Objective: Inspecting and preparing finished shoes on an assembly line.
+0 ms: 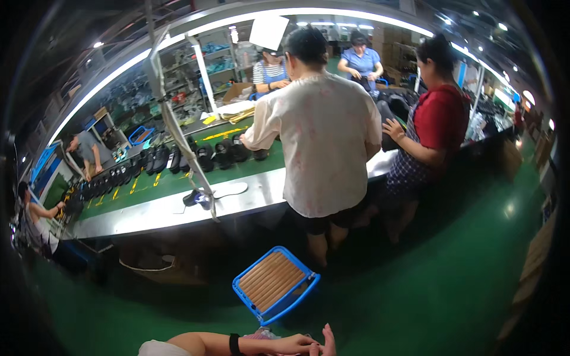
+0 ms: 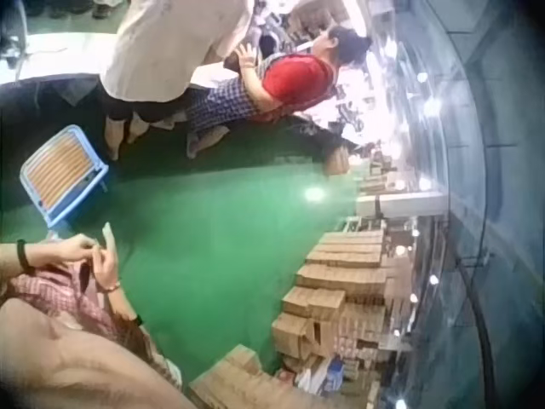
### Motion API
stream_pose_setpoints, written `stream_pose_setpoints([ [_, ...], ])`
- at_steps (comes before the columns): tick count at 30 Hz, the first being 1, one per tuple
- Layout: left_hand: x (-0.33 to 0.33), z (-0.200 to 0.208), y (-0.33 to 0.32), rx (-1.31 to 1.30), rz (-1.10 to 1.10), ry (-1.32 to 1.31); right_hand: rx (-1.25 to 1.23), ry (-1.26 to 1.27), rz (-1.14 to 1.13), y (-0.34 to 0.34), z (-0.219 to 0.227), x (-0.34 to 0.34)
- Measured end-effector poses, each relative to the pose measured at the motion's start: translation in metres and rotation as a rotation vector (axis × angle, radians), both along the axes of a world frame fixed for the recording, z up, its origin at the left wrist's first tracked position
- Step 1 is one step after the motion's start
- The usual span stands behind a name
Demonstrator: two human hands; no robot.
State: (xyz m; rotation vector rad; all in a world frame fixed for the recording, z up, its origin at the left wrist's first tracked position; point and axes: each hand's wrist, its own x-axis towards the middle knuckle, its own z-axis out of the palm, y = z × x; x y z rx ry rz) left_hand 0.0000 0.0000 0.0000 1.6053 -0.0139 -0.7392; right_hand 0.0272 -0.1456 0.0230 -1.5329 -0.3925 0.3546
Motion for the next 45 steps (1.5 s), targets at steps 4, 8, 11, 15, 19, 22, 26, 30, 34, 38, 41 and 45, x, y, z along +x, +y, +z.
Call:
stream_pose_setpoints([
  [4,0.017,0.007,-0.025,-0.307,0.231,0.03,-0.147,-0.297,0.135,-0.017,0.029,0.032],
  [8,-0.025,0.036,0.014,-0.365,0.227,0.103,-0.113,-0.438,0.169,0.02,0.037,-0.007],
  [11,-0.051,0.037,0.031,-0.336,0.258,0.1,-0.099,-0.495,0.267,0.036,0.044,-0.025],
  [15,-0.094,0.033,0.052,-0.438,0.346,0.123,-0.122,-0.63,0.391,0.064,0.059,-0.056],
  [19,-0.149,0.063,0.097,-0.453,0.317,0.082,-0.179,-0.625,0.436,0.102,0.062,-0.106],
  [22,-0.199,0.066,0.132,-0.476,0.381,0.039,-0.125,-0.718,0.504,0.143,0.074,-0.147],
  [26,-0.271,0.035,0.167,-0.43,0.504,0.026,-0.023,-0.712,0.693,0.201,0.094,-0.198],
  [30,-0.33,0.029,0.196,-0.517,0.696,0.005,-0.024,-0.635,1.035,0.254,0.091,-0.228],
  [34,-0.36,0.036,0.228,-0.489,0.905,0.054,0.0,-0.595,1.2,0.301,0.083,-0.244],
  [38,-0.367,0.044,0.266,-0.457,0.972,0.053,-0.011,-0.687,1.264,0.348,0.079,-0.242],
  [41,-0.365,0.019,0.297,-0.46,0.971,0.016,0.103,-0.558,1.309,0.383,0.066,-0.235],
  [45,-0.335,0.035,0.368,-0.296,0.922,0.079,0.062,-0.635,1.14,0.436,0.08,-0.213],
])
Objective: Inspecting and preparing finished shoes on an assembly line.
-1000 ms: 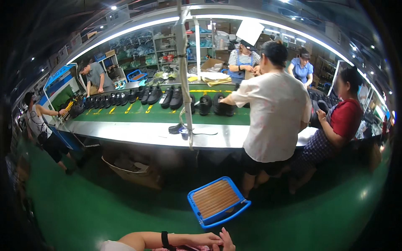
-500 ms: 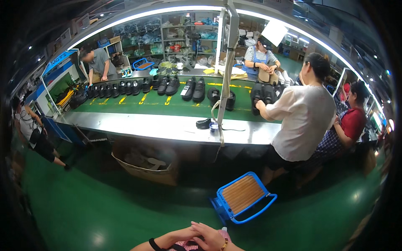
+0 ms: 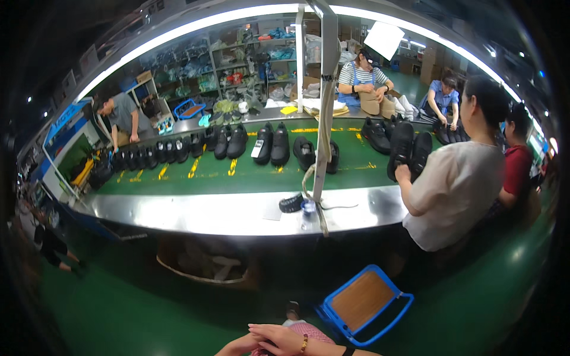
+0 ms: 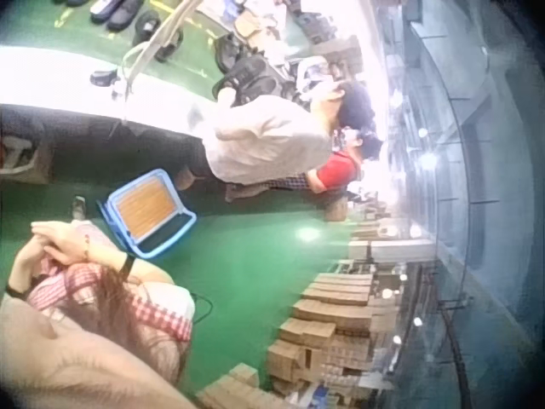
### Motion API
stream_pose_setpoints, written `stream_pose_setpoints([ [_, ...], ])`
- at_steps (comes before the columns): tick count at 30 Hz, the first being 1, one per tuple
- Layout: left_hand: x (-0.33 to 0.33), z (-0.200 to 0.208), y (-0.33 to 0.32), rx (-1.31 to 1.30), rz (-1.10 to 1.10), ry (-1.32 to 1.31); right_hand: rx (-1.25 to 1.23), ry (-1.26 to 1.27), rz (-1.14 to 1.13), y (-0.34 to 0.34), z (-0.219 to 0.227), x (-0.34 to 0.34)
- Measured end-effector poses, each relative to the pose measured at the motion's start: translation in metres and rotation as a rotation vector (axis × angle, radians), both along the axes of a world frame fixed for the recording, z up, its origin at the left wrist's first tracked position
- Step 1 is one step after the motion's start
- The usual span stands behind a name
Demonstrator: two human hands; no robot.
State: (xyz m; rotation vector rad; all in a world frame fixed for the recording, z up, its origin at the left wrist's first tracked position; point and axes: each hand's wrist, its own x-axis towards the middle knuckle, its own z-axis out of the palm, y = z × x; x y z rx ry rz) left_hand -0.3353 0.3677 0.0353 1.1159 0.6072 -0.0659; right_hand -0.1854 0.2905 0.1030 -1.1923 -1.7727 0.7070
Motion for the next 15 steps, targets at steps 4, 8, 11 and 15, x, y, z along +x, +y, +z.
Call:
stream_pose_setpoints([
  [4,0.036,0.01,0.069,0.113,-0.163,0.113,0.002,0.043,0.144,0.071,-0.012,0.047],
  [8,0.077,0.001,0.128,0.586,-0.191,-0.196,0.051,-0.034,0.055,0.119,-0.01,0.079],
  [11,0.107,0.006,0.147,0.355,-0.035,-0.161,-0.02,0.03,-0.019,0.141,-0.003,0.098],
  [15,0.134,0.011,0.19,0.157,-0.094,-0.104,-0.153,0.054,-0.155,0.163,-0.01,0.12],
])
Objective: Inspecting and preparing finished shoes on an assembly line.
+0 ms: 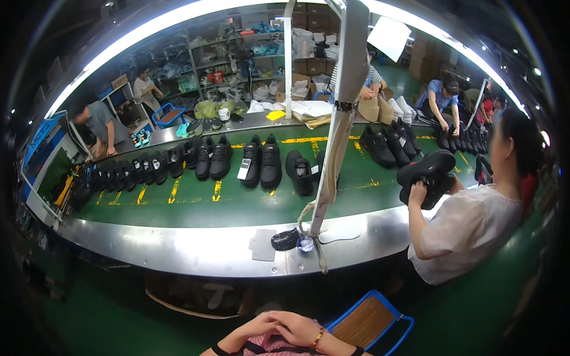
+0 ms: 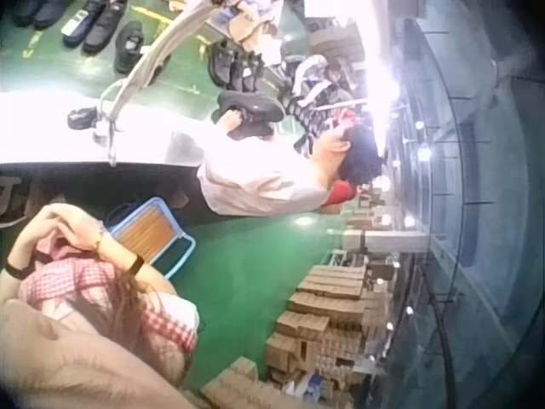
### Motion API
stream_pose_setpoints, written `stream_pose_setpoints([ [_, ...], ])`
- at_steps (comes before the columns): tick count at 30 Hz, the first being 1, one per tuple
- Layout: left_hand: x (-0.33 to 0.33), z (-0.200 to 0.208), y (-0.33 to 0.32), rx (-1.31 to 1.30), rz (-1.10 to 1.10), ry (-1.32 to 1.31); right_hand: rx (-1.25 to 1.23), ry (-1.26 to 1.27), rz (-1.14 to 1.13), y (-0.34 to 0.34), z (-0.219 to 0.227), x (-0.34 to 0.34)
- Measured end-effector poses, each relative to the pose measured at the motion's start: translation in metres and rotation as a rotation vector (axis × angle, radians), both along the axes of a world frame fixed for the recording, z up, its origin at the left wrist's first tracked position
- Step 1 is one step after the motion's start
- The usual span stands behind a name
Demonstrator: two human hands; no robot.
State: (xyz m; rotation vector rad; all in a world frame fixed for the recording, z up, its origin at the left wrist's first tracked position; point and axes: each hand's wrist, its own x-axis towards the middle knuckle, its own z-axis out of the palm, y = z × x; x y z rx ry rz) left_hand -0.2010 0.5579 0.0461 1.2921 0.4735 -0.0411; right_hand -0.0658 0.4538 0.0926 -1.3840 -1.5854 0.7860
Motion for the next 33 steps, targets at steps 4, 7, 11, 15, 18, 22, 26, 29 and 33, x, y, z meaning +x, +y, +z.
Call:
stream_pose_setpoints([
  [4,0.03,0.002,0.056,0.018,-0.193,0.079,-0.023,-0.018,-0.204,0.023,-0.005,0.021],
  [7,0.057,0.008,0.097,0.075,-0.293,0.048,-0.022,-0.047,-0.324,0.052,-0.003,0.036],
  [11,0.09,0.013,0.143,0.065,-0.388,0.03,-0.116,0.015,-0.437,0.092,0.0,0.054],
  [15,0.111,0.01,0.182,0.059,-0.508,0.082,-0.095,-0.128,-0.393,0.132,-0.006,0.067],
  [18,0.122,0.001,0.206,0.088,-0.697,0.155,-0.18,-0.067,-0.453,0.15,-0.013,0.067],
  [22,0.134,-0.015,0.23,-0.033,-0.712,0.048,-0.41,-0.034,-0.598,0.153,-0.026,0.072],
  [26,0.166,-0.049,0.29,0.071,-0.432,0.003,-0.897,-0.247,-0.544,0.133,-0.053,0.083],
  [29,0.2,-0.076,0.353,0.381,-0.018,0.077,-1.129,-0.288,-0.46,0.123,-0.062,0.083],
  [33,0.241,-0.095,0.423,0.588,0.282,0.045,-1.248,-0.274,-0.556,0.1,-0.104,0.069],
])
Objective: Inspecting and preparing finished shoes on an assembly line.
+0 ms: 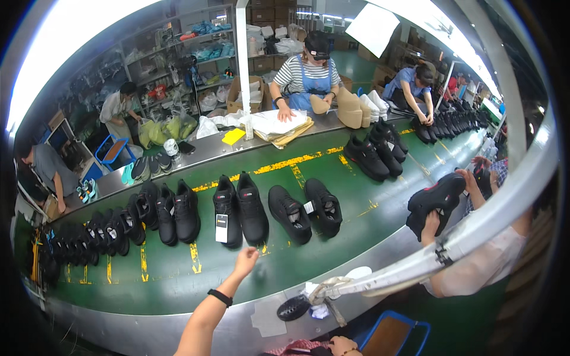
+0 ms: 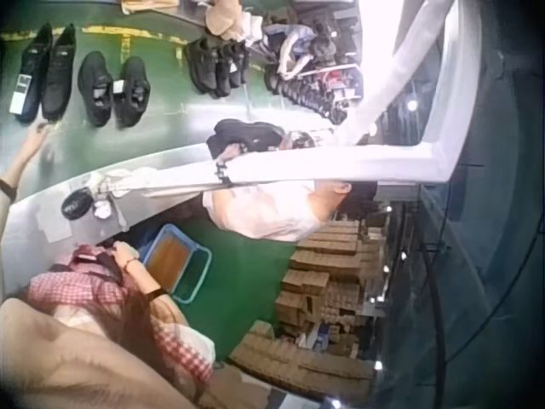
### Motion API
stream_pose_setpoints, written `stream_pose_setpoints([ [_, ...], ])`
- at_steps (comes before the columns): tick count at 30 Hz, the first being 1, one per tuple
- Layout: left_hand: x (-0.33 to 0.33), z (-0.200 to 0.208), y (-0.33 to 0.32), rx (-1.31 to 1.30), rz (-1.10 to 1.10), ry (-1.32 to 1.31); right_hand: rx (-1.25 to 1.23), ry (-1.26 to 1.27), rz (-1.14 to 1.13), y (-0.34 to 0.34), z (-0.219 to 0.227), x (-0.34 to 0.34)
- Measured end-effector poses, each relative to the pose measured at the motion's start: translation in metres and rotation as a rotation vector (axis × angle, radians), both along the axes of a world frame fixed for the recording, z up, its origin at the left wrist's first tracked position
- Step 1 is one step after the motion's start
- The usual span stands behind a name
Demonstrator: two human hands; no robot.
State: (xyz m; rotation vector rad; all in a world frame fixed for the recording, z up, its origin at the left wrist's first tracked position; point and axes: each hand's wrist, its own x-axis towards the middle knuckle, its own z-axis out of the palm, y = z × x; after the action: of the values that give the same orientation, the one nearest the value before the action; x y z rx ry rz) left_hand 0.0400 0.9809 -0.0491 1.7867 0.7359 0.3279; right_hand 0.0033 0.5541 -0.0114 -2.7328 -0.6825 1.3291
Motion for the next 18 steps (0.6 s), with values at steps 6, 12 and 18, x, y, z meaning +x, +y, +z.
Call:
stream_pose_setpoints([
  [6,0.07,0.04,0.05,0.708,0.104,0.221,0.257,-0.118,-0.319,-0.015,-0.004,-0.027],
  [12,0.106,0.074,0.116,1.087,0.09,0.385,0.412,-0.247,-0.351,-0.028,-0.031,-0.057],
  [18,0.134,0.069,0.163,0.919,-0.215,0.857,0.315,-0.103,-0.5,-0.03,-0.041,-0.068],
])
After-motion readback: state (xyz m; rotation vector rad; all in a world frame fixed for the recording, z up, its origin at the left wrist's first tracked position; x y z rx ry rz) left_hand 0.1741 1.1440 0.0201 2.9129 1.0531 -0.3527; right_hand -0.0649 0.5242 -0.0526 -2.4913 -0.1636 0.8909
